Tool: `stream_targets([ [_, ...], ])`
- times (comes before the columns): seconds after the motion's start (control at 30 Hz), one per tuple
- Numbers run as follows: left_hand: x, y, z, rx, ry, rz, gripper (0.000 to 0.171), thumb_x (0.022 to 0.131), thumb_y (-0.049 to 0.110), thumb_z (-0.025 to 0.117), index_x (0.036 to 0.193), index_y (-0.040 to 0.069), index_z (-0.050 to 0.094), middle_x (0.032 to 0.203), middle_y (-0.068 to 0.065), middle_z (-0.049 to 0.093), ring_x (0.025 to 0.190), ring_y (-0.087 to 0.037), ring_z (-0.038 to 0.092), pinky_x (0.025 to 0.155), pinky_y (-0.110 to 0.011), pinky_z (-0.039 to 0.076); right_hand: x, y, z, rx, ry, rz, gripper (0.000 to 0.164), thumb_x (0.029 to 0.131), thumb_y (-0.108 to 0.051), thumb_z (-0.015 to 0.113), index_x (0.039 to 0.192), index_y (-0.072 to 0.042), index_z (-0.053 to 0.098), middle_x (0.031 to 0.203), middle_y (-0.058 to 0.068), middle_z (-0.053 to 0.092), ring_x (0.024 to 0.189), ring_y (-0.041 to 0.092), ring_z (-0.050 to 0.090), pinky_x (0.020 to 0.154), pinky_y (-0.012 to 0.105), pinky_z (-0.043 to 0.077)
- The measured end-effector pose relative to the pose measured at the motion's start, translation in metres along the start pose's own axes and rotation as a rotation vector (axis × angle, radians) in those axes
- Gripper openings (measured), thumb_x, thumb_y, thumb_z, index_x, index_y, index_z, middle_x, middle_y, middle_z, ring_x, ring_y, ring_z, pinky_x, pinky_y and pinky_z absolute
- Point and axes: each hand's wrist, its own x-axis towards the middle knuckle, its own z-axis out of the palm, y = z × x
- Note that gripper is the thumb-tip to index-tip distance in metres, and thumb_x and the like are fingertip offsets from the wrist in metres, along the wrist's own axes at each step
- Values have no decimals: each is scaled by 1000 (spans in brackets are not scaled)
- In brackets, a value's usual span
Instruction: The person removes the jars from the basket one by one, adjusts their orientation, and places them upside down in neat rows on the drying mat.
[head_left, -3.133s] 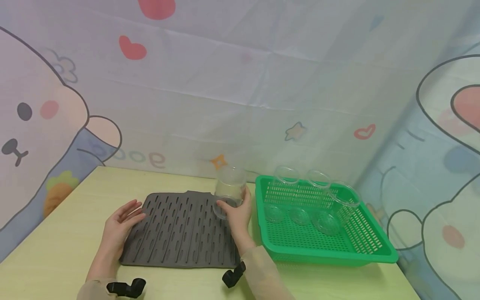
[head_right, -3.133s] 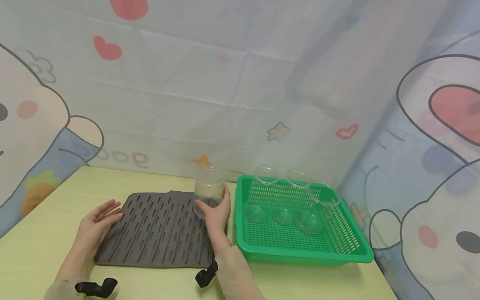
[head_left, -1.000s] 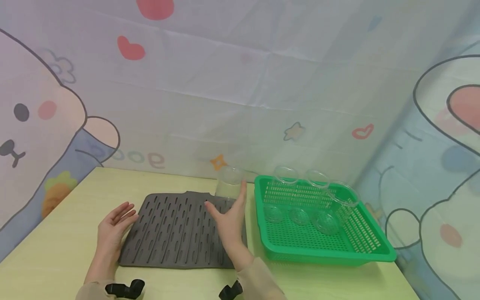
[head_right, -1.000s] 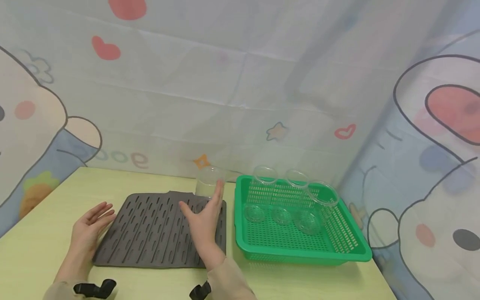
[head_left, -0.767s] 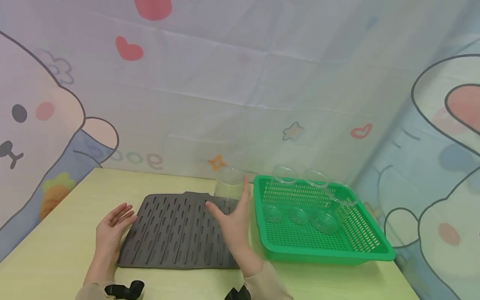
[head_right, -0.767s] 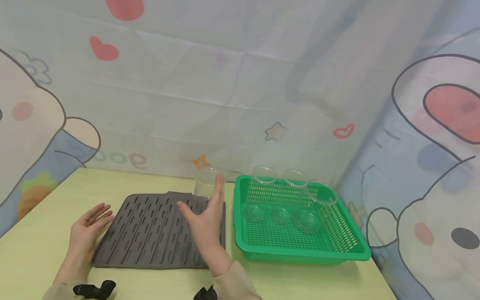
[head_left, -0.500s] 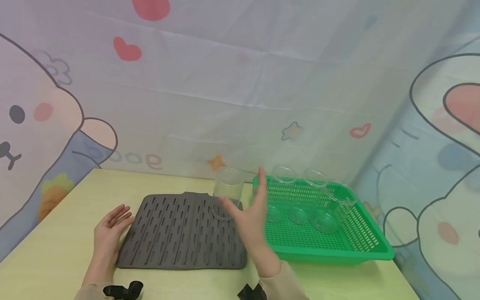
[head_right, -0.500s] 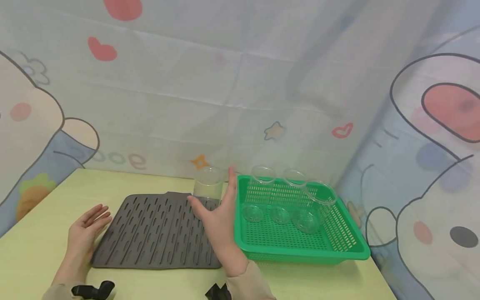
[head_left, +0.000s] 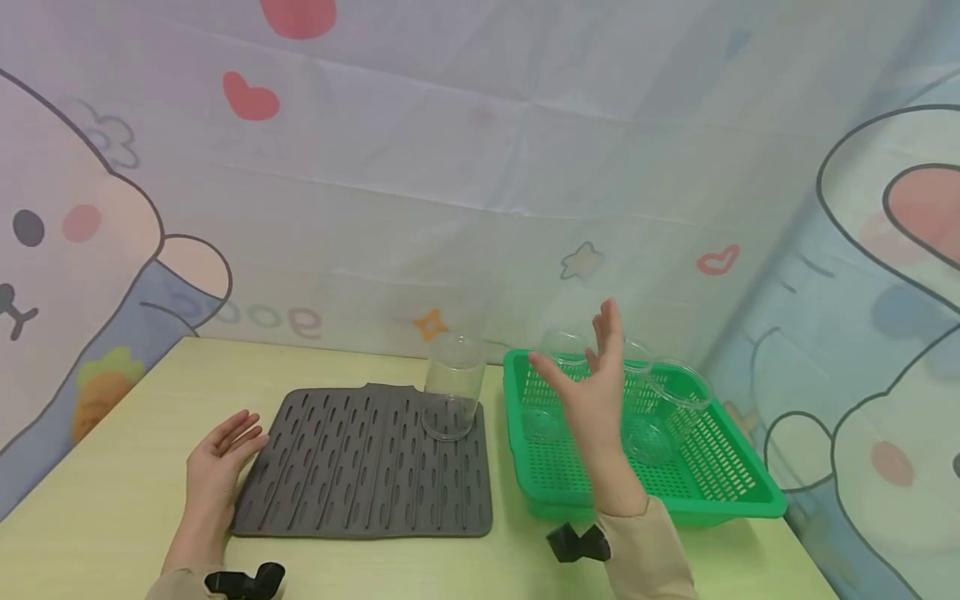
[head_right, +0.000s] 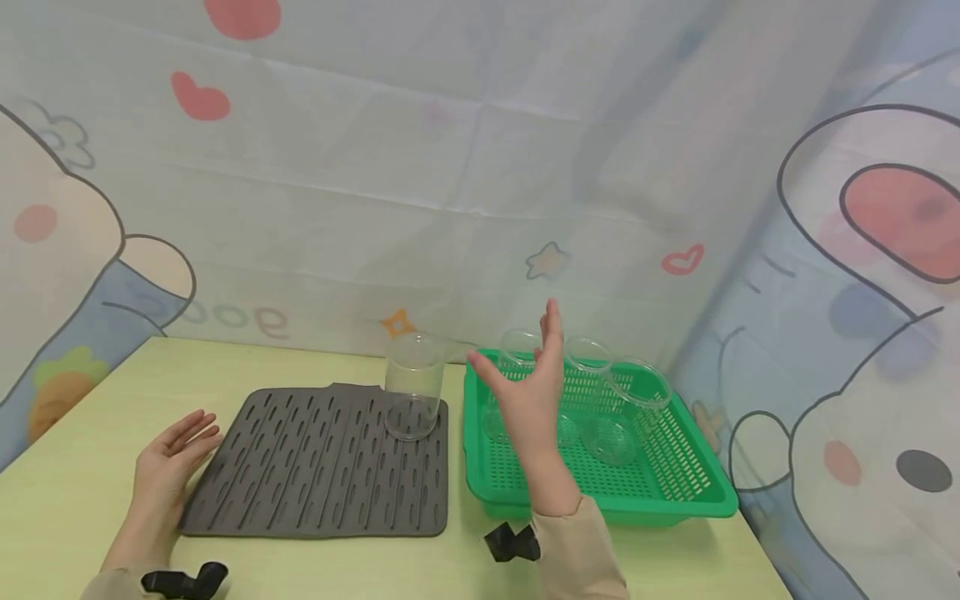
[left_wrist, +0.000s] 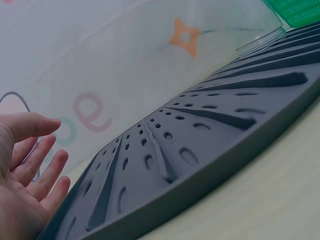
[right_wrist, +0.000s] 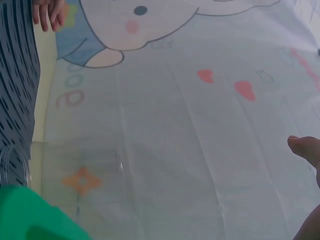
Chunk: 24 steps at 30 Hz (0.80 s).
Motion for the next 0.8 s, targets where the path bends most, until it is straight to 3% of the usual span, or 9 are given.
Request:
stream_targets([
  [0.37, 0, 0, 0, 2, -5, -4, 65, 91, 4, 67, 148, 2, 38, 96, 29, 59, 91, 13, 59, 76, -4, 49, 24, 24, -57, -50, 96, 104, 99, 84, -14, 77, 158, -21, 11, 163, -6, 17, 150, 10, 18, 122, 42, 22],
  [0.57, -1, -1, 0, 2, -4, -5, 63, 90, 5, 68, 147, 3, 40, 96, 29, 60, 91, 13, 59, 77, -3, 49, 39, 39, -87, -121, 79, 261, 105, 86, -26, 76, 158, -27, 0, 165, -7, 5, 152, 12, 7, 124, 41, 18],
  [0.8, -1, 0, 0, -5, -4, -27, 60, 90, 4, 69, 144, 7, 43, 95, 30, 60, 90, 14, 59, 77, -3, 48, 50, 61, -113, -210, 45, 392, 111, 86, -35, 75, 156, -29, -11, 165, -1, -9, 153, 21, -4, 122, 52, 17],
])
